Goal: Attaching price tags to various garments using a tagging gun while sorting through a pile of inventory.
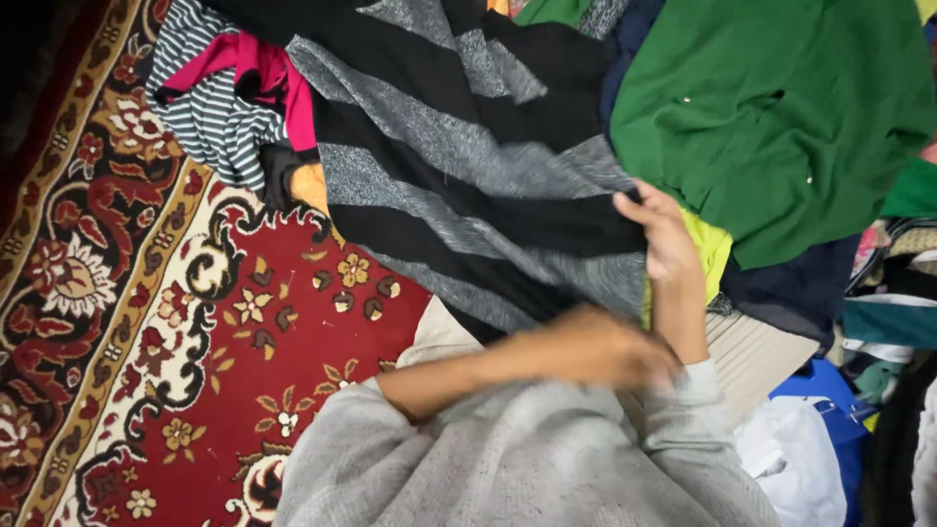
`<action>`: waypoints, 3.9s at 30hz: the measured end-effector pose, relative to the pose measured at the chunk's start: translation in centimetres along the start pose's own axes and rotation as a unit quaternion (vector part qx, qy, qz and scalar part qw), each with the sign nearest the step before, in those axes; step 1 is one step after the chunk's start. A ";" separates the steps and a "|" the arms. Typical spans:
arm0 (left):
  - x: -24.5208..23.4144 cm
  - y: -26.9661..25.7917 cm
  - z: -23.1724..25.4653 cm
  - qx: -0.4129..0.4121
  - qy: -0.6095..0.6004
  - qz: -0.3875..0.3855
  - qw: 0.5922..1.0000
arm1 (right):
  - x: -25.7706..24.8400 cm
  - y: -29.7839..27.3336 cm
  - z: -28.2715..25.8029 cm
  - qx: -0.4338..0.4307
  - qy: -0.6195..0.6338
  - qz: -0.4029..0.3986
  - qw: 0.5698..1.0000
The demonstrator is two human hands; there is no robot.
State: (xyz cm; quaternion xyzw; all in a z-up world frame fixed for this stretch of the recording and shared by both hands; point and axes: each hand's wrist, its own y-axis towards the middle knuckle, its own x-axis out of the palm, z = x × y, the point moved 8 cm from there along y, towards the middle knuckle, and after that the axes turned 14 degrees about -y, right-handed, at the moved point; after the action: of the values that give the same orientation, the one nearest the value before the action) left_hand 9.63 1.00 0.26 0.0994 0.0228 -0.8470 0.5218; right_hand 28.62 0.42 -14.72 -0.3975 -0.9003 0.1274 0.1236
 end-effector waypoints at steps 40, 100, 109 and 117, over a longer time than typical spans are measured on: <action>-21.9 3.3 -5.3 0.115 0.049 0.366 0.922 | -18.4 -19.5 -6.3 -0.173 -0.486 0.549 0.657; -21.4 1.2 -6.2 0.147 0.053 0.471 0.868 | -18.5 -16.7 -2.9 0.114 -0.669 0.559 0.476; -8.4 -2.6 -12.8 0.019 -0.565 0.633 0.529 | -27.6 -19.7 4.8 0.183 -0.576 0.559 0.568; -10.0 -4.0 -6.4 -0.022 -0.487 0.677 0.551 | -23.6 -20.9 0.1 -0.118 -0.265 0.604 0.743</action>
State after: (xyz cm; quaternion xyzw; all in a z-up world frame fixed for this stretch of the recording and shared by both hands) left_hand 11.40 12.51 -4.36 -0.3539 -0.2906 -0.1612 0.8742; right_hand 29.70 -30.84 -10.84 -0.8194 -0.4765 0.1688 -0.2704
